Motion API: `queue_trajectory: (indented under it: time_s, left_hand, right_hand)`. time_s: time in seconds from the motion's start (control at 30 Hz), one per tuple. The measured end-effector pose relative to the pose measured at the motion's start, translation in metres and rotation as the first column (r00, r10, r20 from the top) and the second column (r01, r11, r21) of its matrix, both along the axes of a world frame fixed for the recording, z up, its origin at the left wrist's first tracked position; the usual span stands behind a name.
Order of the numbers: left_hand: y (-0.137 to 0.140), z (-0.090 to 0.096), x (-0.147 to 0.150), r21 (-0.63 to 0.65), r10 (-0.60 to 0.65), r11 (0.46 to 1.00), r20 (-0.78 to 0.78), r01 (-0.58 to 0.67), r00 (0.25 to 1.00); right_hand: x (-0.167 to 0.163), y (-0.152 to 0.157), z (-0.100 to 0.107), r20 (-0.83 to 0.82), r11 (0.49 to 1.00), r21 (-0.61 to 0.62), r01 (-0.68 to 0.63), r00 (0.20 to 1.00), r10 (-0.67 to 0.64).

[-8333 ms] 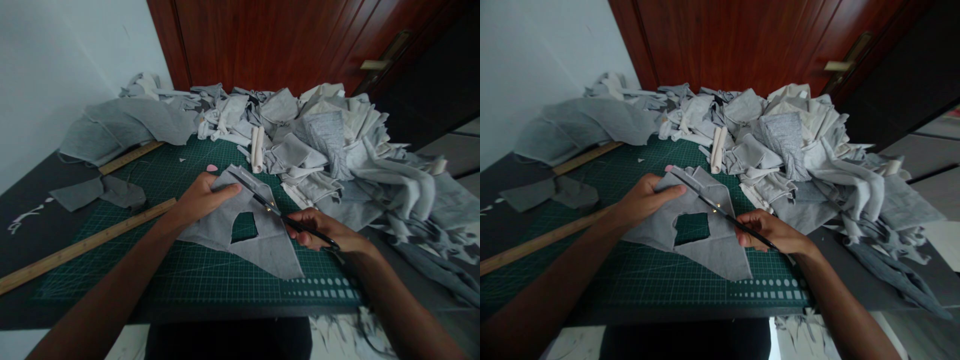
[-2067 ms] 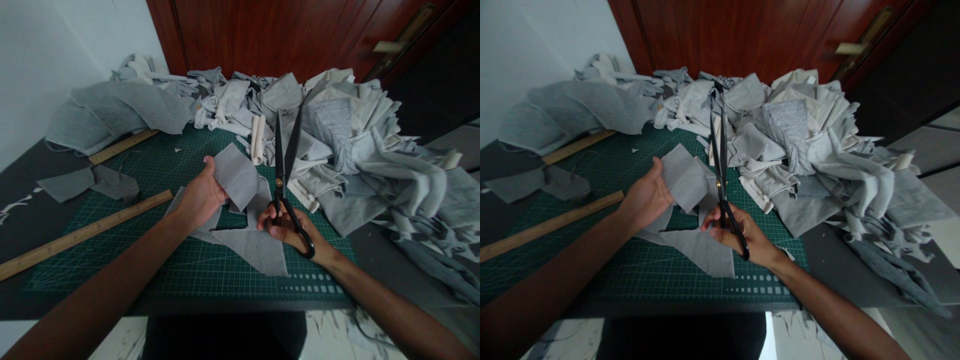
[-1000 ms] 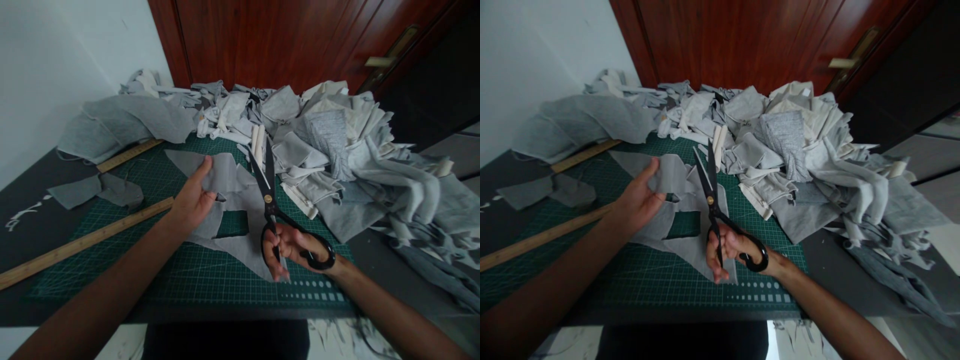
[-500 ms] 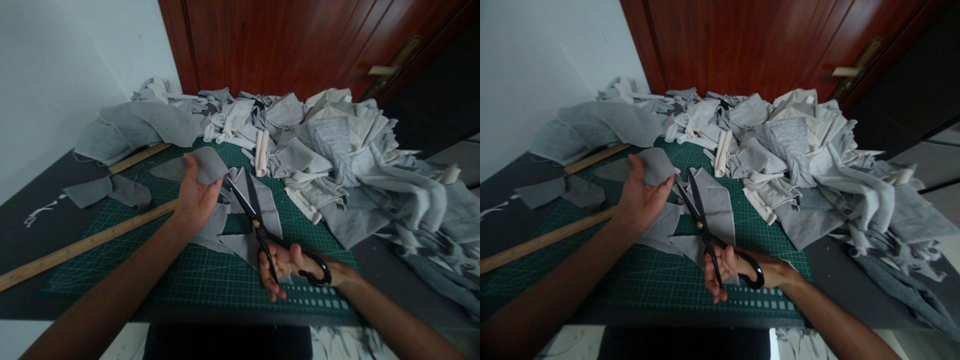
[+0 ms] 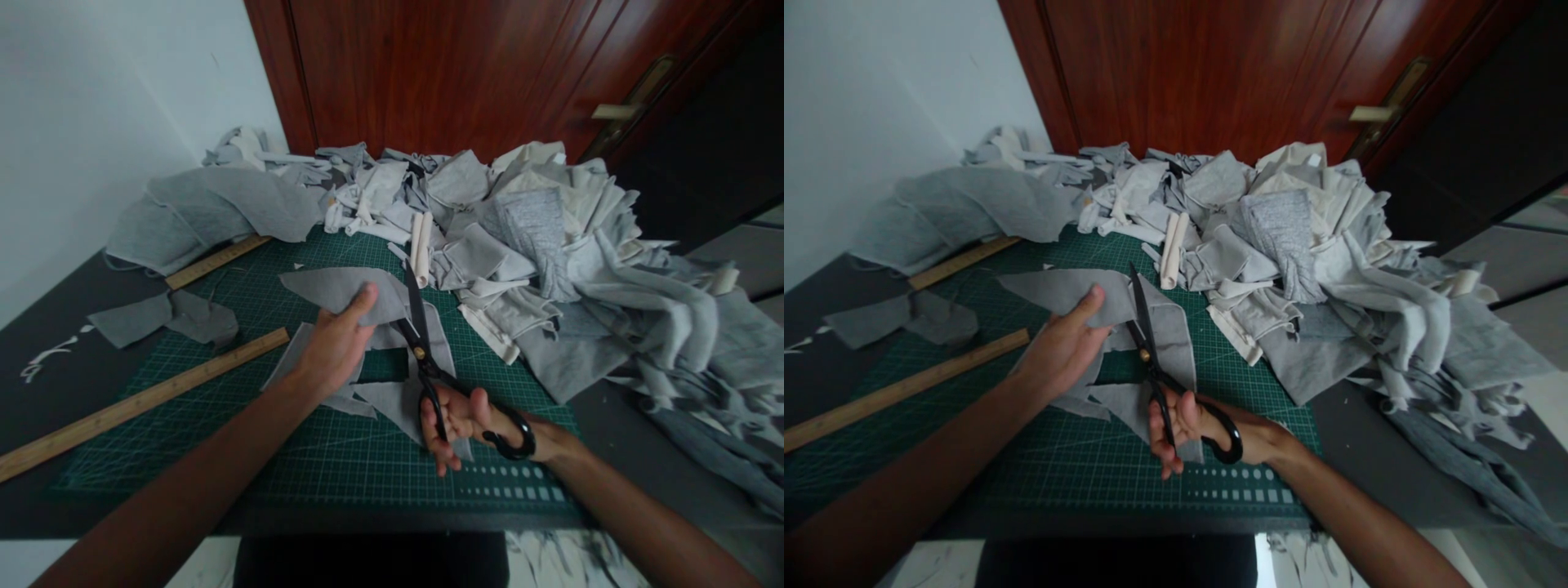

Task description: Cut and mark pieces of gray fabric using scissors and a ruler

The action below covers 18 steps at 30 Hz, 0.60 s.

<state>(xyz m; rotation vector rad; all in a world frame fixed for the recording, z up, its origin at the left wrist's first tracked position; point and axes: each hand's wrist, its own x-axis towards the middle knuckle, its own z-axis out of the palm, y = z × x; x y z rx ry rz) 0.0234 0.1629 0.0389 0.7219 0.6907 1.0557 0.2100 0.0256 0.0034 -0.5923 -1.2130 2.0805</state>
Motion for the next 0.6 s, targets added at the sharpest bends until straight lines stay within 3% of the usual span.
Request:
queue_trajectory:
  time_s: [0.27,0.47,0.6]
  left_hand:
    - [-0.011,0.011,0.004,0.109,0.012,0.994,0.010,-0.013,1.000]
    - [-0.008,0.006,0.001,0.077,0.005,0.997,-0.041,-0.002,0.999]
    - [-0.007,0.007,0.001,0.113,-0.008,0.993,-0.035,0.012,0.999]
  right_hand:
    - [0.007,0.000,0.027,0.169,0.987,0.154,0.044,0.983,-0.070]
    - [0.007,-0.002,0.015,0.132,0.996,0.086,0.038,0.990,-0.049]
    - [0.006,-0.003,0.019,0.137,0.996,0.072,0.056,0.988,-0.065]
